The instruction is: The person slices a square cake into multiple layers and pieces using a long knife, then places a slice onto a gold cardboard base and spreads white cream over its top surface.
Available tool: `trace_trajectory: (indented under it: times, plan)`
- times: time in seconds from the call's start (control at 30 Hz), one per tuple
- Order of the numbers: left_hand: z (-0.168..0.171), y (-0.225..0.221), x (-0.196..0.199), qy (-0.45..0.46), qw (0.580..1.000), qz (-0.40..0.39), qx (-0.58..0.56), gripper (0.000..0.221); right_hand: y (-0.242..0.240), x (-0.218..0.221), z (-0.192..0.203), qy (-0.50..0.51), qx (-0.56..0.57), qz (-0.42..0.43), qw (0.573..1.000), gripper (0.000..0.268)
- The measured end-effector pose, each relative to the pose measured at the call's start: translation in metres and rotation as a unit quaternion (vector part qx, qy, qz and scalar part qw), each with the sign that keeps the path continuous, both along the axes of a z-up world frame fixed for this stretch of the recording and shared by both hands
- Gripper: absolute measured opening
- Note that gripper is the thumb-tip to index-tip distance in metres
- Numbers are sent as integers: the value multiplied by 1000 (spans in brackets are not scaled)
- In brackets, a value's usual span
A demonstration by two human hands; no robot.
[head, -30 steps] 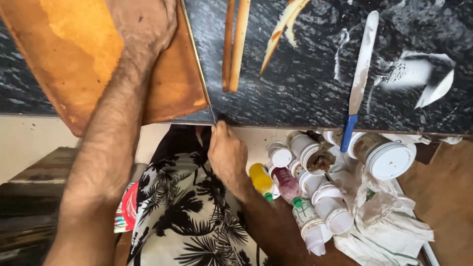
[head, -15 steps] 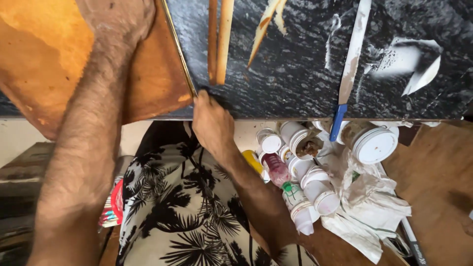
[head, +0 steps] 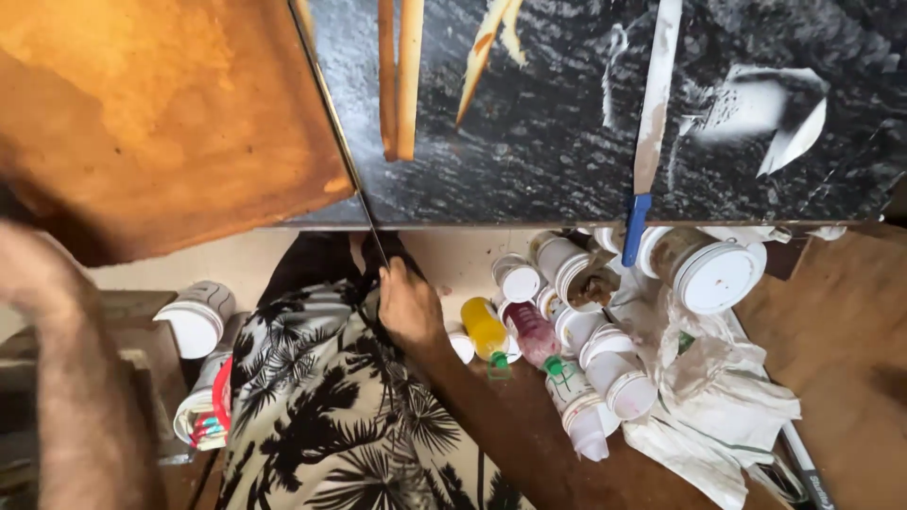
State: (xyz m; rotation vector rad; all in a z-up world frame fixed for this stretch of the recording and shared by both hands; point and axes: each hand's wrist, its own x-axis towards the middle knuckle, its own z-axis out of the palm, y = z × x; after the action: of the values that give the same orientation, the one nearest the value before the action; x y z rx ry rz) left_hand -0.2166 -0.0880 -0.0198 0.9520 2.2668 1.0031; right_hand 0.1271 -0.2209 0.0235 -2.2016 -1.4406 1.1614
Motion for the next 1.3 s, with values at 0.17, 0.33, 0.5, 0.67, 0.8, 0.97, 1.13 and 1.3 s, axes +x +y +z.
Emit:
trace_trajectory:
  times: [0.17, 0.33, 0.5, 0.67, 0.8, 0.97, 1.13, 1.3]
  plan:
    - [29, -22, -14, -468, 868, 6, -165, 106, 8, 5, -14, -52, -64, -59, 995, 24]
    - [78, -13, 5, -702, 712, -9, 11, 103, 5, 49, -6, -44, 78, -106, 990, 23]
    - [58, 30, 13, -506, 852, -89, -98, 103, -23, 60, -8, -9, -65, -93, 993, 28]
    - [19, 28, 23, -560, 819, -117, -48, 91, -24, 75, -5, -76, 6, -92, 993, 27]
    - [14, 0, 4, -510, 858, -64, -5, 83, -15, 68, 22, -63, -13, -96, 993, 28]
    - [25, -58, 31, -529, 844, 63, 66, 86, -2, 58, 29, 38, -98, -163, 981, 25]
    - [29, -78, 124, -754, 649, -65, 79, 110, -6, 52, 14, 65, 10, -108, 992, 19]
    - [30, -39, 180, -555, 682, -432, -203, 90, 4, 39, 15, 129, 49, -125, 983, 36]
